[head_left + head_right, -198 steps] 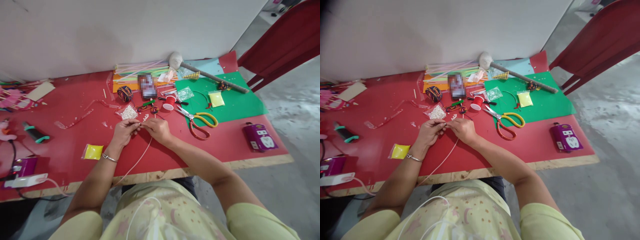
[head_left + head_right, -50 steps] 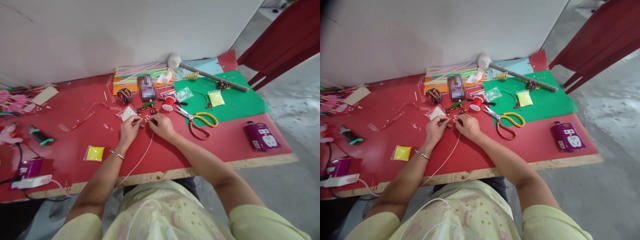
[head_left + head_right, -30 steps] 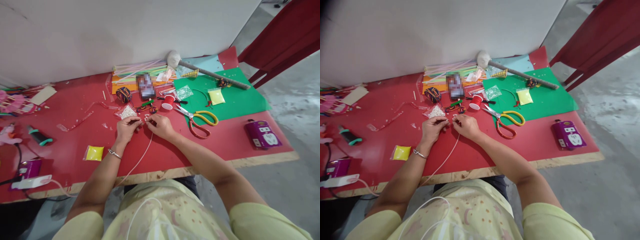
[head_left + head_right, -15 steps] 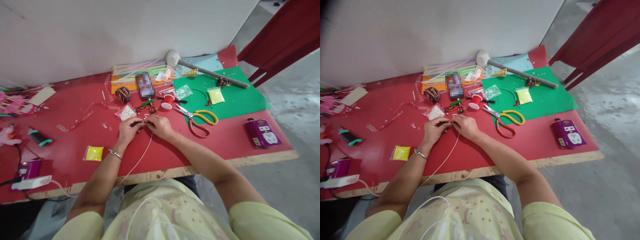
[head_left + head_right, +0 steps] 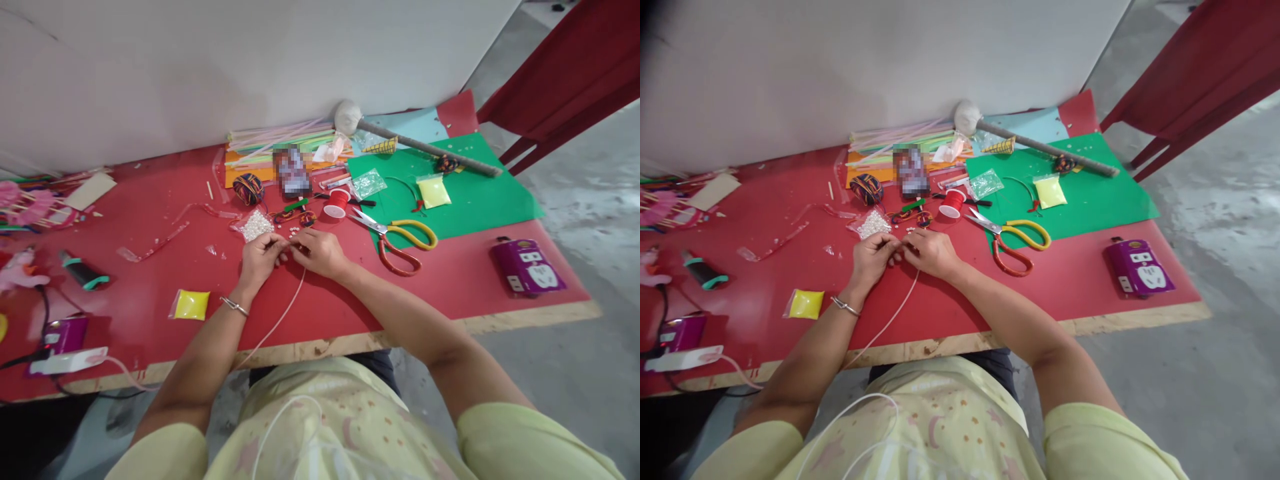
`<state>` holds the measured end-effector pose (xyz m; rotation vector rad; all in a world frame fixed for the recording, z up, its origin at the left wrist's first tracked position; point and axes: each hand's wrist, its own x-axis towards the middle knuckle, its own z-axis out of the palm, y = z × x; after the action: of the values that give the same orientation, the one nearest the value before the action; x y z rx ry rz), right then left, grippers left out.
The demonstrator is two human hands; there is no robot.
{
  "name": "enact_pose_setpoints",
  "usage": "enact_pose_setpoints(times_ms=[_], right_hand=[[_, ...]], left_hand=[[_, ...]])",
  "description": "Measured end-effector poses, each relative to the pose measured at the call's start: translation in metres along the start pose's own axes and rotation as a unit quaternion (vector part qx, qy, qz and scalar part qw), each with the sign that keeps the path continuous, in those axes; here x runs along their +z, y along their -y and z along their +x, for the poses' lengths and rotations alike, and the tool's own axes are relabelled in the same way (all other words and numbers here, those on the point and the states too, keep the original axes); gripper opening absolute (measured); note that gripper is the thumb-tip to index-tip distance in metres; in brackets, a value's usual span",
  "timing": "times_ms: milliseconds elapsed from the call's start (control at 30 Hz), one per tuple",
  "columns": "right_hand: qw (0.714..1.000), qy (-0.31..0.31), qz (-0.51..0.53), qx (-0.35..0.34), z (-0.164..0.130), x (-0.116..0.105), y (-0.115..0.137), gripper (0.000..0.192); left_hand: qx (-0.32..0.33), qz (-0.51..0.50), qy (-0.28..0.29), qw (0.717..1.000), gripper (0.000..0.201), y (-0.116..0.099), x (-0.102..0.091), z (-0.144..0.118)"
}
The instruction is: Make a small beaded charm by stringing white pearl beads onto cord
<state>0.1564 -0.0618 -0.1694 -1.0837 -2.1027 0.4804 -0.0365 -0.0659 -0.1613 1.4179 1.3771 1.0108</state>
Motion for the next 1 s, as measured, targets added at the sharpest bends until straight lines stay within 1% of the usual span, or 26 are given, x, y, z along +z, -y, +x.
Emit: enact_pose_setpoints(times_ms=[67,100,167,233,267,300,400,467,533,633,733,800,900,967,1000], right_hand=[[1.0,0.0,-0.009,0.024,-0.001,-0.003,0.003,0.012],[0.999,-0.006,-0.004,0.035,-0.002,-0.004,0.005,0.016],[0.999,-0.019,0.038,0.034,-0.001,-0.004,0.005,0.033],[0.994,-0.017,0.11,0.01,0.0,-0.002,0.003,0.045],[0.989,-0.01,0.146,0.004,0.001,-0.001,0.001,0.044],[0.984,-0.003,0.176,0.007,0.003,0.0,-0.002,0.039],[0.977,-0.001,0.209,0.047,0.005,0.001,-0.008,0.019],[0.979,-0.005,0.197,0.045,0.005,-0.001,-0.01,0.016],[0.985,-0.005,0.17,0.031,0.005,-0.003,-0.011,0.016],[0.991,-0.01,0.131,0.039,0.004,-0.004,-0.01,0.016],[0.992,-0.025,0.105,0.065,0.004,-0.004,-0.009,0.015],[0.992,-0.029,0.088,0.083,0.003,-0.003,-0.007,0.014],[0.993,-0.026,0.065,0.094,0.003,-0.003,-0.006,0.013],[0.994,-0.028,0.058,0.091,0.002,-0.003,-0.005,0.012],[0.994,-0.031,0.06,0.088,0.003,-0.003,-0.005,0.012]], left_hand=[[0.027,0.027,-0.021,0.999,0.024,-0.002,0.001,-0.001],[0.043,0.043,-0.03,0.998,0.025,-0.003,0.002,-0.002],[0.079,0.079,-0.029,0.993,0.025,-0.005,0.003,-0.002],[0.104,0.1,-0.017,0.989,0.025,-0.007,0.005,-0.002],[0.106,0.101,-0.011,0.989,0.026,-0.007,0.005,-0.002],[0.1,0.096,-0.007,0.99,0.027,-0.007,0.006,-0.002],[0.07,0.076,-0.016,0.995,0.027,-0.005,0.005,-0.002],[0.068,0.076,-0.028,0.994,0.027,-0.005,0.005,-0.002],[0.084,0.093,-0.036,0.991,0.027,-0.005,0.004,-0.001],[0.14,0.149,-0.045,0.978,0.02,-0.004,0.003,0.002],[0.18,0.217,-0.024,0.959,0.012,-0.001,0.004,0.006],[0.183,0.255,-0.009,0.949,0.012,0.001,0.008,0.007],[0.18,0.287,-0.01,0.941,0.014,0.002,0.012,0.008],[0.178,0.276,-0.015,0.944,0.014,0.0,0.013,0.008],[0.173,0.256,-0.02,0.951,0.013,0.0,0.012,0.008]])
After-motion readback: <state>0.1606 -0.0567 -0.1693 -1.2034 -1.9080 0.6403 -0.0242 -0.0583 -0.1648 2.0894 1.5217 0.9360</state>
